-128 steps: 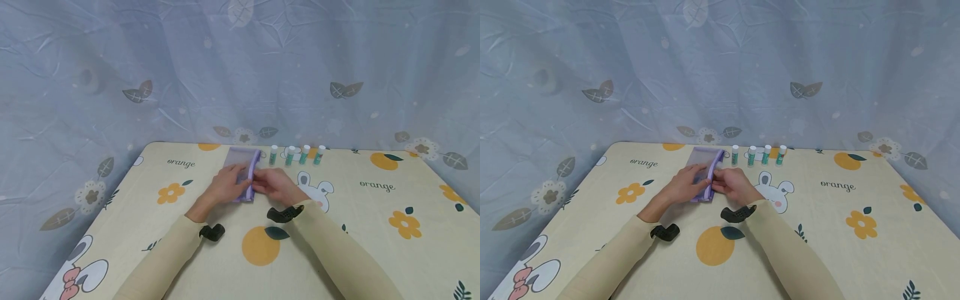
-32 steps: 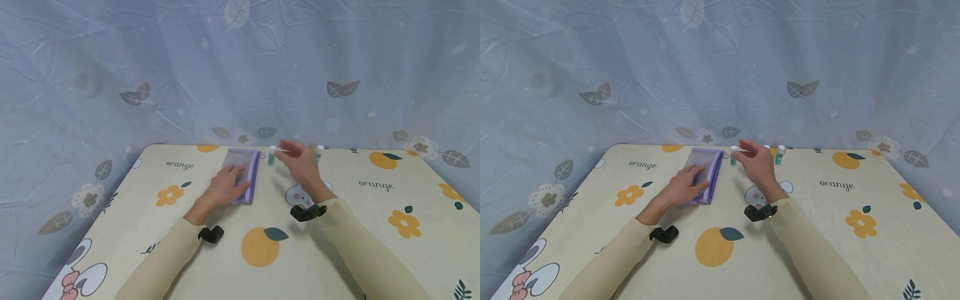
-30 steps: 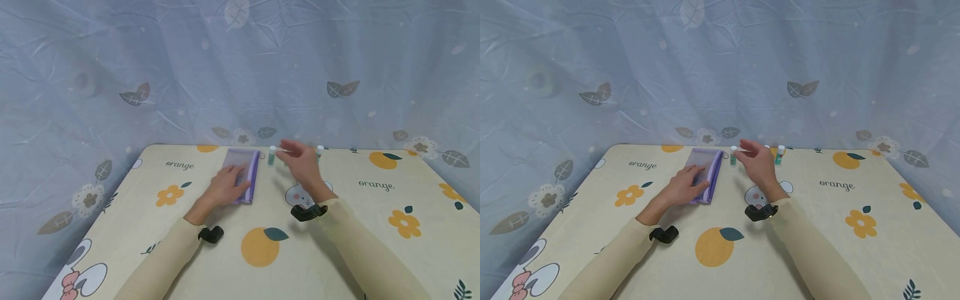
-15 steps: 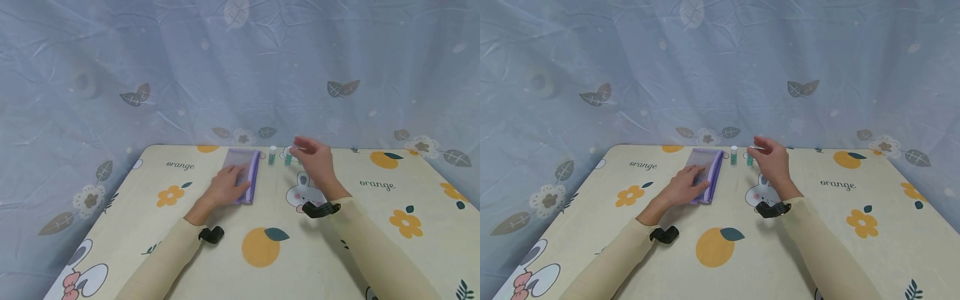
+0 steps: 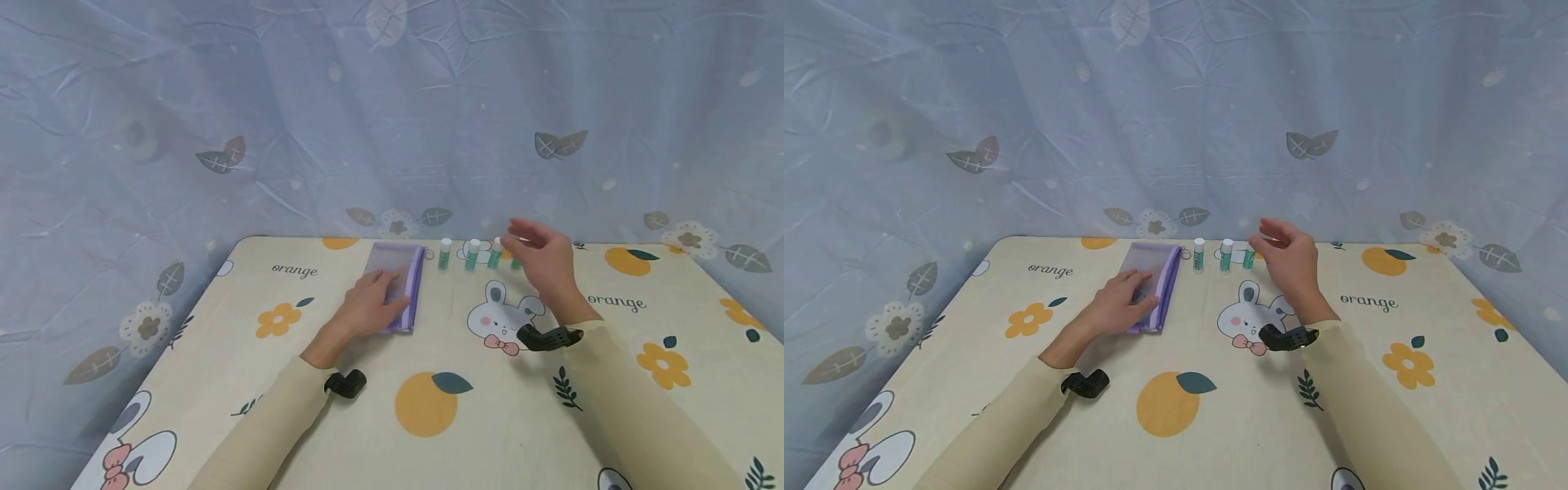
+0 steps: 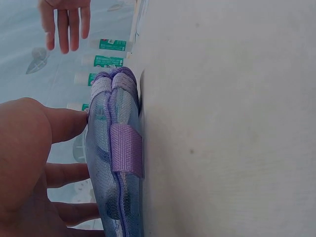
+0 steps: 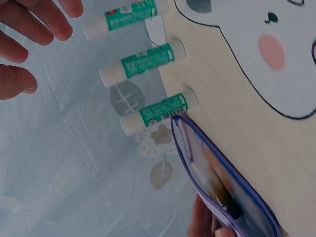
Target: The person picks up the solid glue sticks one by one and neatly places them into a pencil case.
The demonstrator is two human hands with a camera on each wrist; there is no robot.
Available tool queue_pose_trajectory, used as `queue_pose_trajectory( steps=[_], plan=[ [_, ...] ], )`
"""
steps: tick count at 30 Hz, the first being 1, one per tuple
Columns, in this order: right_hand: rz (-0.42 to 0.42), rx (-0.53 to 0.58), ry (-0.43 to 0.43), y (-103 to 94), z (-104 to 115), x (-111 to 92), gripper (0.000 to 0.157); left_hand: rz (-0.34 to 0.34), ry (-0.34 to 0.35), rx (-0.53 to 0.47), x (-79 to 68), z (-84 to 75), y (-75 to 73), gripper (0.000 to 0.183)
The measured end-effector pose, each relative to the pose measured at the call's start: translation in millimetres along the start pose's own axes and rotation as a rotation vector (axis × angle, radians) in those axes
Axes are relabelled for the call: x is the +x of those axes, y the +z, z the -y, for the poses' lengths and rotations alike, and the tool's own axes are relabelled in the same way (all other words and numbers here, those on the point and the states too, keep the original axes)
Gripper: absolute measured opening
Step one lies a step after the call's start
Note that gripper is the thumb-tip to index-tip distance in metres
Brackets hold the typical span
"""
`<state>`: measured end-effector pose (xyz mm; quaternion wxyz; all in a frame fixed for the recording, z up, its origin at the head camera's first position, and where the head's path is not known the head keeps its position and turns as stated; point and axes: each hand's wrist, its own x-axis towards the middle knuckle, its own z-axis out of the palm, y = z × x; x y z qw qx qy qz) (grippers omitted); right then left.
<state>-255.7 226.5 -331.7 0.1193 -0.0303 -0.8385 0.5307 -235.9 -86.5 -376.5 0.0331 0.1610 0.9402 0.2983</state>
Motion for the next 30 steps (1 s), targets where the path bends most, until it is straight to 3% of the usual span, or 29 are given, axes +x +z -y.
queue_pose_trajectory(
  steps=[15, 30],
  plan=[
    [-0.082, 0.022, 0.043, -37.2, -12.7, 10.3, 0.06, -0.014, 0.0, 0.003, -0.8, -0.1, 1.8, 0.065],
    [-0.105, 0.013, 0.105, -40.2, -16.7, 20.3, 0.061, -0.023, 0.018, 0.014, 1.1, 3.0, 2.5, 0.065]
  ],
)
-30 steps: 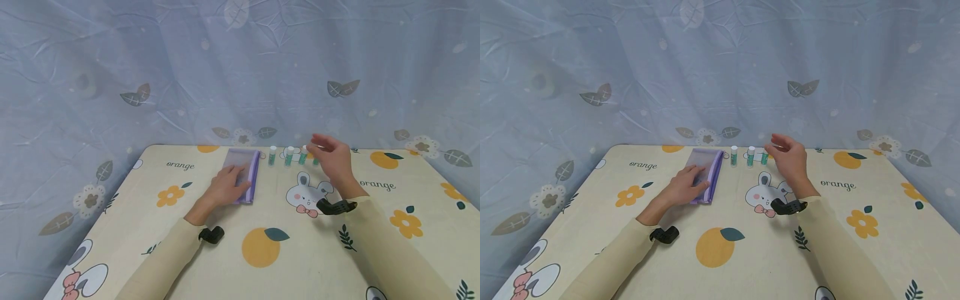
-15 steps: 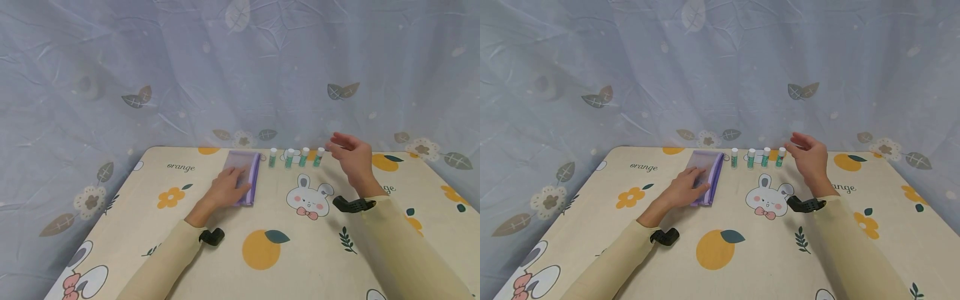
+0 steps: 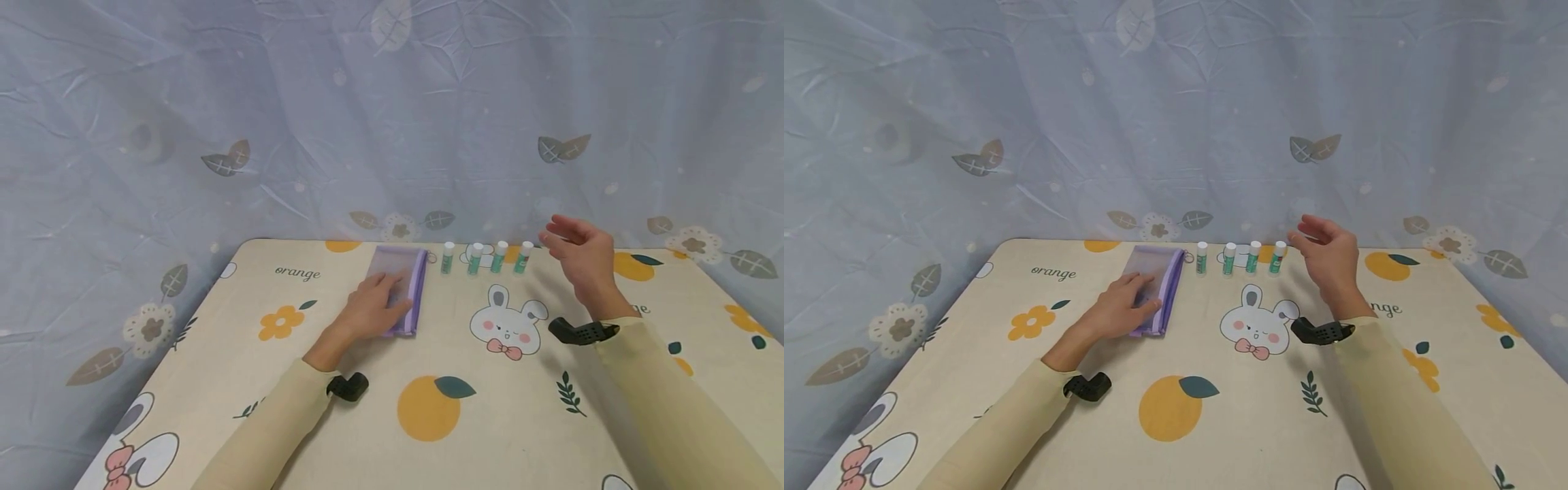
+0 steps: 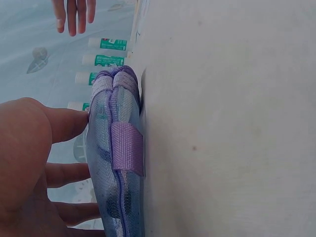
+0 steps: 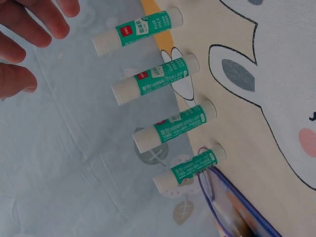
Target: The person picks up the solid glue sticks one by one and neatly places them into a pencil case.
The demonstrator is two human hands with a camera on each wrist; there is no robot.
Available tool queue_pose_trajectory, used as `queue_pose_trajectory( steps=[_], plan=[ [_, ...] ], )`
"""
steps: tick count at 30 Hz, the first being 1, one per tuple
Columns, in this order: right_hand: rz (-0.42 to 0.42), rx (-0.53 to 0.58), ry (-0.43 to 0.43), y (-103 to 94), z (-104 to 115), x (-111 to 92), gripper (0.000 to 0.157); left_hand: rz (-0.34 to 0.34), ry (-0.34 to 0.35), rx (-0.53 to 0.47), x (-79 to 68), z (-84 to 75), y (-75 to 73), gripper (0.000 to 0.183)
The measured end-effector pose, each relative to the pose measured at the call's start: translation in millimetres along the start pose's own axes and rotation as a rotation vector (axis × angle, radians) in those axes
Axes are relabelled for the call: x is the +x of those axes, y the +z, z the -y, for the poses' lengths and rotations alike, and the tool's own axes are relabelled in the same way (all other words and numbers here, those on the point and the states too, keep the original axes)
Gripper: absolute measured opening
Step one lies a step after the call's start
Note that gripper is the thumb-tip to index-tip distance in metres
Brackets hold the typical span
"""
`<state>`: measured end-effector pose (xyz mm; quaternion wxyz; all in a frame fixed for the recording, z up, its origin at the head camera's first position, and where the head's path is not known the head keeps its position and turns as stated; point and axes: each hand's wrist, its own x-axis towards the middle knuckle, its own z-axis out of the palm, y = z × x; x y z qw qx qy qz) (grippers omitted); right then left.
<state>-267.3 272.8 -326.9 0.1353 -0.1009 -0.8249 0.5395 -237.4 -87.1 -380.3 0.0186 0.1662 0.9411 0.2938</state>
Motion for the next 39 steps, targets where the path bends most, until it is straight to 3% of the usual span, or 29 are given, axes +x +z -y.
queue_pose_trajectory(
  steps=[39],
  plan=[
    [0.07, 0.033, 0.051, 29.1, -35.1, 12.5, 0.064, -0.015, 0.01, -0.015, -1.1, -0.1, 0.4, 0.063]
  ],
)
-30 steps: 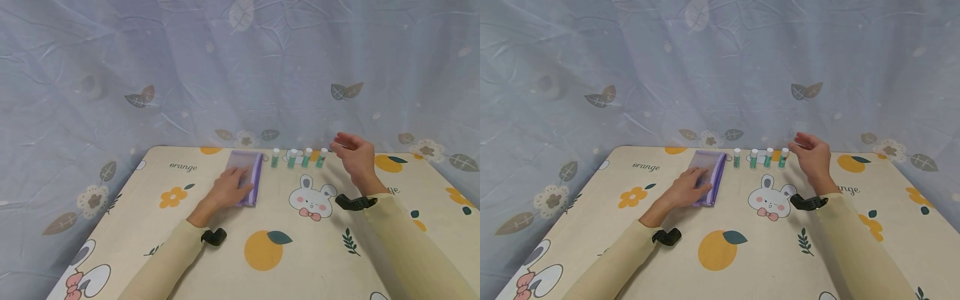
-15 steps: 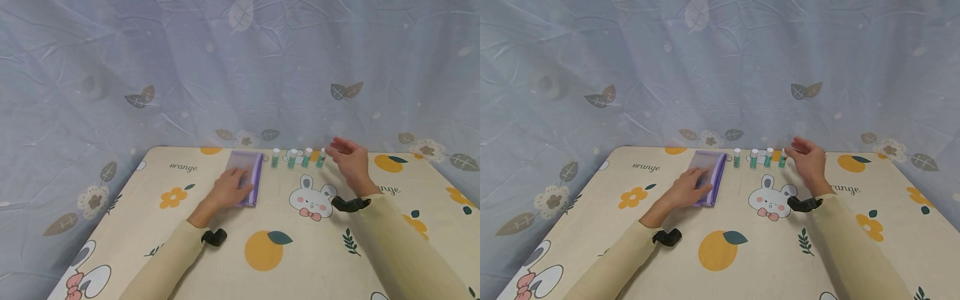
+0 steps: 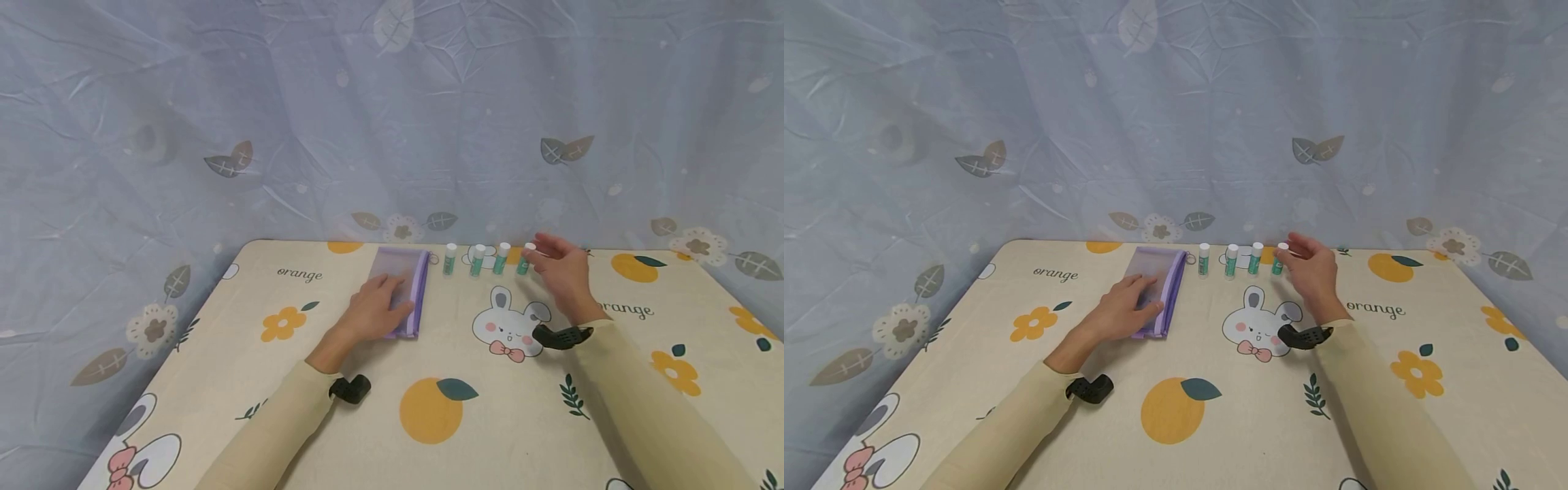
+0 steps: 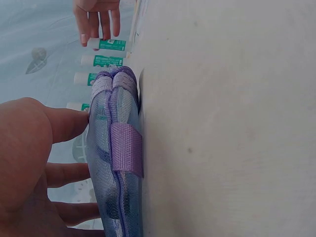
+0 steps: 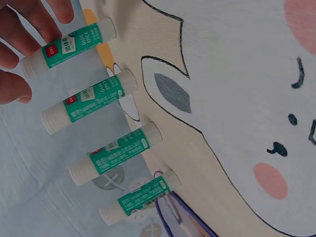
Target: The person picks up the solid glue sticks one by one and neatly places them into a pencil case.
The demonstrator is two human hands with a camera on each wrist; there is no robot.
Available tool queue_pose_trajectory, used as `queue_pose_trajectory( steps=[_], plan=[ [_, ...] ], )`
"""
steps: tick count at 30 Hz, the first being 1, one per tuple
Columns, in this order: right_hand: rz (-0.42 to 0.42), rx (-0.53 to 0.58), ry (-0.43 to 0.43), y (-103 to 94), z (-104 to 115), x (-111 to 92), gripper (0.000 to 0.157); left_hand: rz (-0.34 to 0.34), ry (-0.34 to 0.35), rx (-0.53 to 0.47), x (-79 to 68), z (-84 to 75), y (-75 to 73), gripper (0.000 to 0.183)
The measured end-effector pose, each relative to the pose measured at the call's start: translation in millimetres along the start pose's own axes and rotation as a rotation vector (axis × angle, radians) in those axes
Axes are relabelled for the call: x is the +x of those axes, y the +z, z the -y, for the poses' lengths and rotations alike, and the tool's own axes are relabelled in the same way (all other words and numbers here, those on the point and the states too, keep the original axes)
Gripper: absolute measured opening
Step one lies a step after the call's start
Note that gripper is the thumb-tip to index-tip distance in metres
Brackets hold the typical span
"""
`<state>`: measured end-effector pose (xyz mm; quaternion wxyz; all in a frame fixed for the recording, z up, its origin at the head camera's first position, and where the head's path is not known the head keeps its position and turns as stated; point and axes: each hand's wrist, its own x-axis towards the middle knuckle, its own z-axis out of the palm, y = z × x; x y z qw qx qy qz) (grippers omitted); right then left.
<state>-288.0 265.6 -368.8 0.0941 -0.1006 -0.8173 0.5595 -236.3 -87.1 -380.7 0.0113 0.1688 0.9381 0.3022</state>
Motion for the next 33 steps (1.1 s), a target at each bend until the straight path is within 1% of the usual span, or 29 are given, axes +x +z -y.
queue_pose_trajectory(
  steps=[14, 20, 27, 33],
  plan=[
    [0.001, -0.071, 0.099, 10.5, -9.5, 4.2, 0.061, 0.003, -0.002, 0.007, -0.3, -0.6, -0.6, 0.064],
    [-0.001, -0.09, 0.095, 12.6, -14.2, 5.8, 0.06, 0.001, -0.004, 0.003, -0.6, -1.4, -0.6, 0.064],
    [-0.032, -0.125, 0.078, 15.2, -17.0, 7.4, 0.057, 0.002, -0.009, 0.005, -0.8, -1.8, -0.4, 0.064],
    [-0.054, -0.142, 0.09, 18.4, -18.2, 5.4, 0.054, 0.007, -0.014, 0.005, -0.2, -1.1, 0.1, 0.064]
  ],
)
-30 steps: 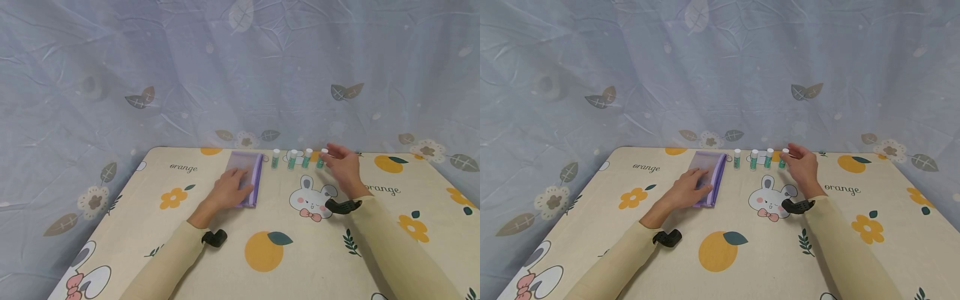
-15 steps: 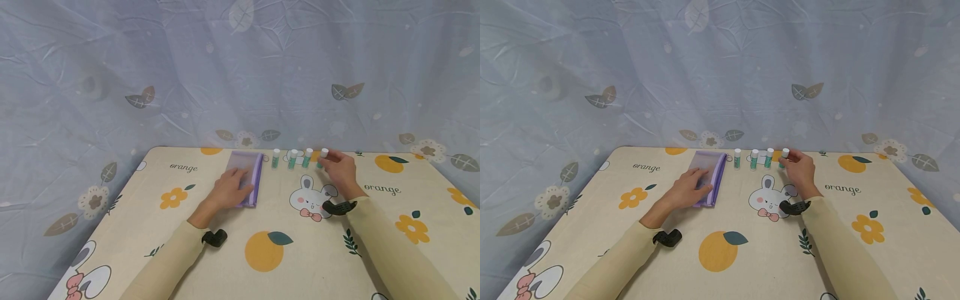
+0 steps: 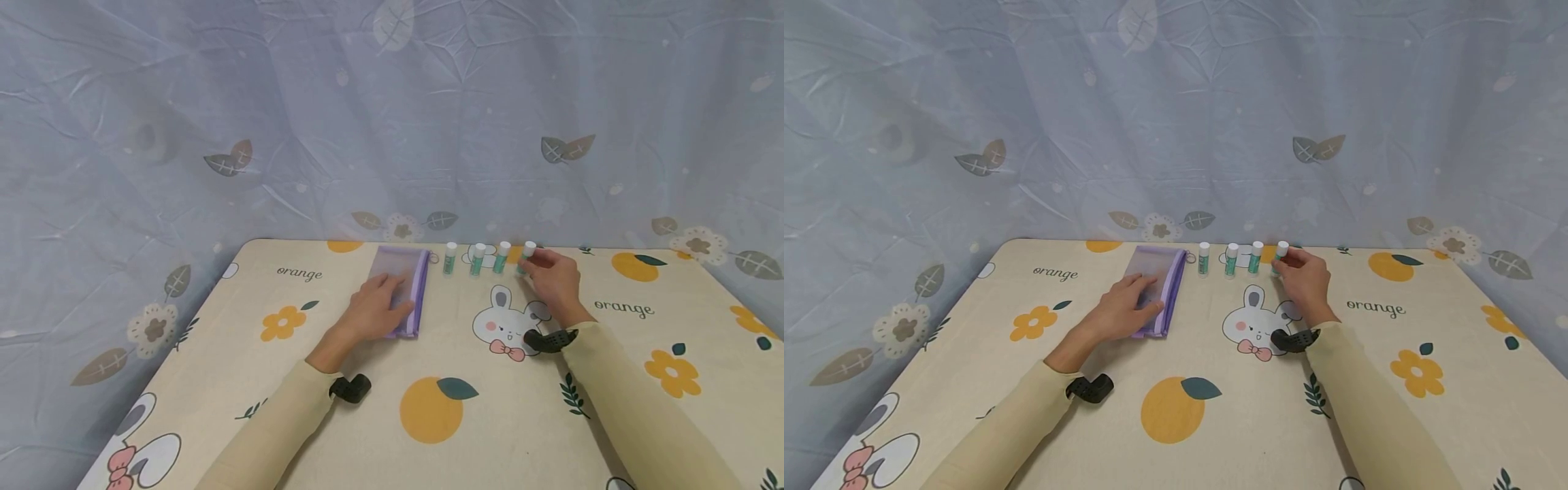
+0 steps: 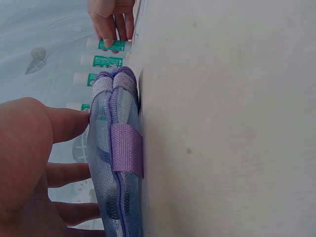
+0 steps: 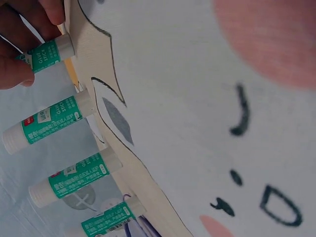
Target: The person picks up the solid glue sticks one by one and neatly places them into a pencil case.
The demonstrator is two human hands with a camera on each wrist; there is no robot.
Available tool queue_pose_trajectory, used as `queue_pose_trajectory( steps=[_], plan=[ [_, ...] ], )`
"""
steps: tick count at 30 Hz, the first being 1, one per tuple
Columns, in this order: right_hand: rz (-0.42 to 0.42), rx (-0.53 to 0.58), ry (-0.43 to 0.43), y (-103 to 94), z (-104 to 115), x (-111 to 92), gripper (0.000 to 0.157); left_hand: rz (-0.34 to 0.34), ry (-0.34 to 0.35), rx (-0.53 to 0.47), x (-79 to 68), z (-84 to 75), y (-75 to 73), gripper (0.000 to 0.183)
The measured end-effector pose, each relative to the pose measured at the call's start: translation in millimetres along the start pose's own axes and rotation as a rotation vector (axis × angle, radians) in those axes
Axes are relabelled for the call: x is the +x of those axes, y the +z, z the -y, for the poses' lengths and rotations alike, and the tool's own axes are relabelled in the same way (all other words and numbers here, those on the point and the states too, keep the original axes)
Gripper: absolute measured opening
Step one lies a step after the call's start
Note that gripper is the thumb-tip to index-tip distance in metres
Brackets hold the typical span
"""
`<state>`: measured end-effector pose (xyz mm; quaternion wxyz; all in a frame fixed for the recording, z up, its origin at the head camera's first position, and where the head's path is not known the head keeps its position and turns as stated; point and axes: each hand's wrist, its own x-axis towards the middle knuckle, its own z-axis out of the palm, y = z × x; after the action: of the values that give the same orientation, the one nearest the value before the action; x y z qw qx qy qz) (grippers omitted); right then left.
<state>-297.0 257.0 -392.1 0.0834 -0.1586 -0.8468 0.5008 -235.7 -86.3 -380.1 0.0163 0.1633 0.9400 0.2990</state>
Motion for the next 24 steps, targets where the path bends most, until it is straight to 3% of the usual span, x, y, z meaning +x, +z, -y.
queue_pose_trajectory(
  steps=[24],
  plan=[
    [-0.005, -0.003, -0.012, 1.7, -2.5, -1.1, 0.052, 0.016, -0.009, -0.002, -0.7, -1.1, -1.7, 0.065]
  ],
)
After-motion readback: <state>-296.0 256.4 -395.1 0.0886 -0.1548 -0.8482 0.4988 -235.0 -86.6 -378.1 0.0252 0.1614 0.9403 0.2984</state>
